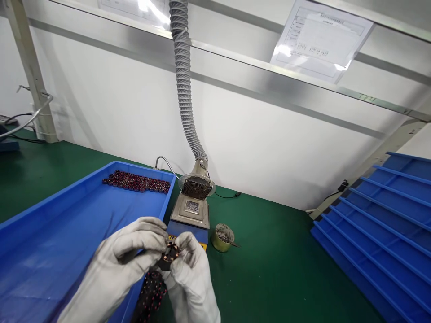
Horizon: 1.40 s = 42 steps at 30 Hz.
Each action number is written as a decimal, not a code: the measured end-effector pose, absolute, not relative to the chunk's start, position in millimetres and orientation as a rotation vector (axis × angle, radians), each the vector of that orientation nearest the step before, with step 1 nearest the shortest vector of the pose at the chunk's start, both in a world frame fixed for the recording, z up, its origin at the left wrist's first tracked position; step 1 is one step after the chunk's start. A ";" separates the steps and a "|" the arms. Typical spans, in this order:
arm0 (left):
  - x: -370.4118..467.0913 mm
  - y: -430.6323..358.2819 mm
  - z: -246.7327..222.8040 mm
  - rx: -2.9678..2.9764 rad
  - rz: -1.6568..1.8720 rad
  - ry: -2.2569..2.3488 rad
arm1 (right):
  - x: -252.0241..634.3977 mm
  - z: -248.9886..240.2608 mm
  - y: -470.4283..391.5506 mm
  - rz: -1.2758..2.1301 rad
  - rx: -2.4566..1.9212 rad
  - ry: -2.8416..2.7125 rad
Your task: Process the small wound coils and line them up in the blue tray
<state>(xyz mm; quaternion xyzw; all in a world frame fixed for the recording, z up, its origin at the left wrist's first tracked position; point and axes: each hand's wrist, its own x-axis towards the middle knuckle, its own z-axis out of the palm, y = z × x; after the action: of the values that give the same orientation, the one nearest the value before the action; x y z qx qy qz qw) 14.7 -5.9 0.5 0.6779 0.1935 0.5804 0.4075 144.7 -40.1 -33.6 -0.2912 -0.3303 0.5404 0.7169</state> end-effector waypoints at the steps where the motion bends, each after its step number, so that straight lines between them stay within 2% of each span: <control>1: 13.0 -6.6 -2.1 1.657 1.540 0.463 | 145.8 -35.3 -37.0 1.158 -0.631 -0.751; 3: 8.5 -6.5 -5.9 1.452 1.675 0.434 | 148.6 -38.2 -32.0 0.999 -0.648 -0.808; 5: 6.3 -5.4 -5.8 1.286 1.665 0.497 | 150.1 -40.4 -30.3 0.756 -0.721 -0.905; 10: 24.3 -6.0 -0.5 1.144 1.064 0.527 | 138.6 -50.7 -37.4 -0.098 -0.932 -1.251; 13: 34.7 -6.9 -5.6 0.980 1.049 0.496 | 127.4 -57.0 -38.8 -0.431 -0.947 -1.319; 17: 28.1 -2.8 -5.8 0.899 1.361 0.569 | 121.3 -53.8 -36.1 -0.448 -0.967 -1.154; 22: 20.2 -0.9 6.8 1.138 1.075 0.640 | 121.0 -46.9 -37.4 -0.475 -0.953 -1.154; 28: 15.4 -4.2 1.8 1.129 1.438 0.661 | 125.3 -56.6 -37.1 -0.490 -0.971 -1.223; 35: 17.2 -1.8 10.0 1.157 1.127 0.623 | 134.2 -57.0 -39.4 -0.533 -0.948 -1.372; 39: 23.3 0.2 -0.1 1.007 1.142 0.602 | 134.2 -55.9 -37.9 -0.509 -0.955 -1.394; 42: 25.0 7.0 -7.7 0.914 1.330 0.640 | 133.0 -56.7 -36.8 -0.432 -0.952 -1.379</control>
<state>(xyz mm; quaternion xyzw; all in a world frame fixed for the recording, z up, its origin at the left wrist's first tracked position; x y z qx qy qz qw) 25.0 7.0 -7.7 0.4016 0.2812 0.5844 0.6466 133.0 -36.8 -56.7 -0.4188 -0.6067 -0.1900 0.6484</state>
